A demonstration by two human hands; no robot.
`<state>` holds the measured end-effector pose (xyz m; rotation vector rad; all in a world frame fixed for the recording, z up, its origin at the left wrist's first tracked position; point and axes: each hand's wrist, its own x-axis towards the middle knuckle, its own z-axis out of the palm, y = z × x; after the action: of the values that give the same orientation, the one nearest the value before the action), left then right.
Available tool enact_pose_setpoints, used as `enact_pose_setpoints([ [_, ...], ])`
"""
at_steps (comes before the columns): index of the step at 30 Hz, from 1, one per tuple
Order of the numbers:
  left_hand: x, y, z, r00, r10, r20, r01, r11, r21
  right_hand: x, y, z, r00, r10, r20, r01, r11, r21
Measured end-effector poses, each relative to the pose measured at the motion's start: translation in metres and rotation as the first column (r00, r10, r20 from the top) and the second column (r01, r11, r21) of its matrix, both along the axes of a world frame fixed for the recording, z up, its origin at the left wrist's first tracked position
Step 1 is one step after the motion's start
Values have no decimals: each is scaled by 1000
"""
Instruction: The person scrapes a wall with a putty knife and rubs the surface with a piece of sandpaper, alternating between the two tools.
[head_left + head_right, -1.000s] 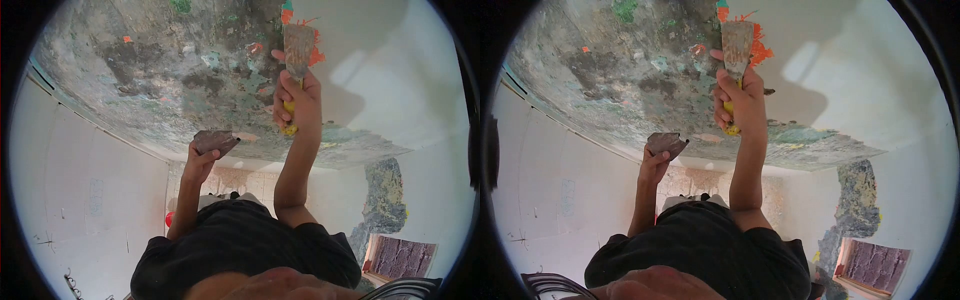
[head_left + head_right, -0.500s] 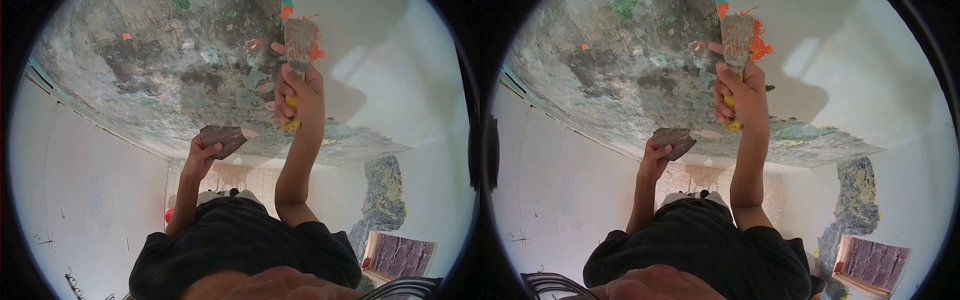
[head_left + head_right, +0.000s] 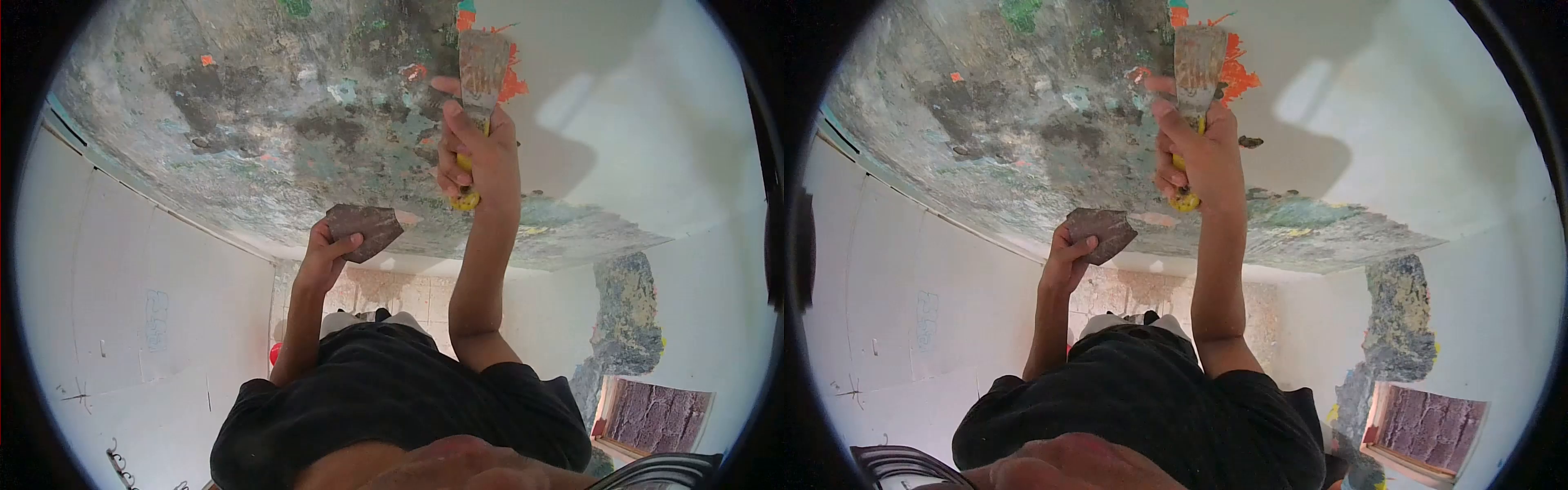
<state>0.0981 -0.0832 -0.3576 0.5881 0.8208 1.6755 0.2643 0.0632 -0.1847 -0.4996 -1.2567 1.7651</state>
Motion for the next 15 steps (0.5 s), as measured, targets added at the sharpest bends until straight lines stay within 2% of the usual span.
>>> enact_pose_setpoints([
  [5, -5, 1, 5, 999, 33, -9, -33, 999, 25, -2, 2, -11, 1000, -10, 9, 10, 1000, 19],
  [8, -3, -6, 1, 999, 34, -4, -34, 999, 9, 1, 6, 10, 986, 136, -100, -140, 990, -33],
  [11, -7, -8, 0, 999, 50, -12, -50, 998, 25, 1, 1, -12, 996, 69, -49, -72, 996, -54],
  [15, -9, -6, -2, 998, 53, -19, -53, 999, 1, 4, 1, -4, 992, 105, -74, -109, 992, -55],
])
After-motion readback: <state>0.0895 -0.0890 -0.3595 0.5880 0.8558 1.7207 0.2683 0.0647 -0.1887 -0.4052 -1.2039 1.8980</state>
